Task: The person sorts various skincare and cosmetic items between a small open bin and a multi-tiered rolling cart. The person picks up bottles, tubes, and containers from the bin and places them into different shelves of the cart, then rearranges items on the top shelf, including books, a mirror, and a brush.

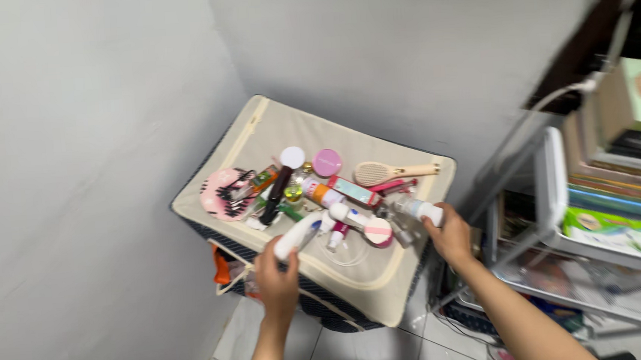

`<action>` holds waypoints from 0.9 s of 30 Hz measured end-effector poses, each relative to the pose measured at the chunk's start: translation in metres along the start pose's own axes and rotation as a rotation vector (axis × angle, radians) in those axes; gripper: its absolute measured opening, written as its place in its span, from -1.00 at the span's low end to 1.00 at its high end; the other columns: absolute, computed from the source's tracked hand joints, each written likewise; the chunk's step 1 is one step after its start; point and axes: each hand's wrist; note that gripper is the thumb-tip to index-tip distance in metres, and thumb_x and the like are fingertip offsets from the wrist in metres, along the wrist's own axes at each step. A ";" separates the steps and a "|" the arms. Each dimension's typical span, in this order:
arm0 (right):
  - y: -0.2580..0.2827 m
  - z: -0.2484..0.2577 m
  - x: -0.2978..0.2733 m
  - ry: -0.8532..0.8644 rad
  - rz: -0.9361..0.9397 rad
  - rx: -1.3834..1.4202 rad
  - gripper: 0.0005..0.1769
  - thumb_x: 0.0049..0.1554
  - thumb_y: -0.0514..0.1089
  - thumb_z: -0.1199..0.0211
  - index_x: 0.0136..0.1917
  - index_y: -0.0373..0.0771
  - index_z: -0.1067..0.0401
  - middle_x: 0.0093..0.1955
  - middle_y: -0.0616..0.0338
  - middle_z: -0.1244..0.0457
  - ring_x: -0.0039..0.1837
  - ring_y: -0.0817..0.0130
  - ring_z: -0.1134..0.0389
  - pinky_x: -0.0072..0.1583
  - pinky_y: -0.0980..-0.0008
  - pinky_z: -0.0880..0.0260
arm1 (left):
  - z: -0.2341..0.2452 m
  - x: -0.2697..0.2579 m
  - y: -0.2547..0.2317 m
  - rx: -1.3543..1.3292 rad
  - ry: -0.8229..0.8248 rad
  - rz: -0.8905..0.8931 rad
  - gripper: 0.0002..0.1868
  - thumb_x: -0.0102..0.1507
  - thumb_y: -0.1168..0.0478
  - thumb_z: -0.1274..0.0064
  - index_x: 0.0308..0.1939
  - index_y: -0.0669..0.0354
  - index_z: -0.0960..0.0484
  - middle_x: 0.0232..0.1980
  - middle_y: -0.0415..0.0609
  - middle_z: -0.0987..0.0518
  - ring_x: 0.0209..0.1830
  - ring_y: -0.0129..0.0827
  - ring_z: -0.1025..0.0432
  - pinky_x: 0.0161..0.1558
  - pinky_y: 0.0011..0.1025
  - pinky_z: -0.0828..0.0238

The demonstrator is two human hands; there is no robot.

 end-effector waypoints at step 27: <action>-0.252 0.320 -0.191 -0.270 -0.492 0.453 -0.43 0.07 -0.03 -0.41 0.29 -0.25 -0.40 -0.20 0.20 -0.38 -0.20 0.50 -0.34 -0.15 0.50 -0.35 | -0.328 -0.301 -0.275 -0.863 0.712 0.361 -0.54 0.28 0.26 -0.08 0.23 0.29 -0.38 -0.05 0.09 -0.60 -0.17 -0.36 -0.57 -0.17 -0.43 -0.56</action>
Point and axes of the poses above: each hand's wrist, its own x-axis towards the middle knuckle, its own z-axis out of the back of the hand, y = z × x
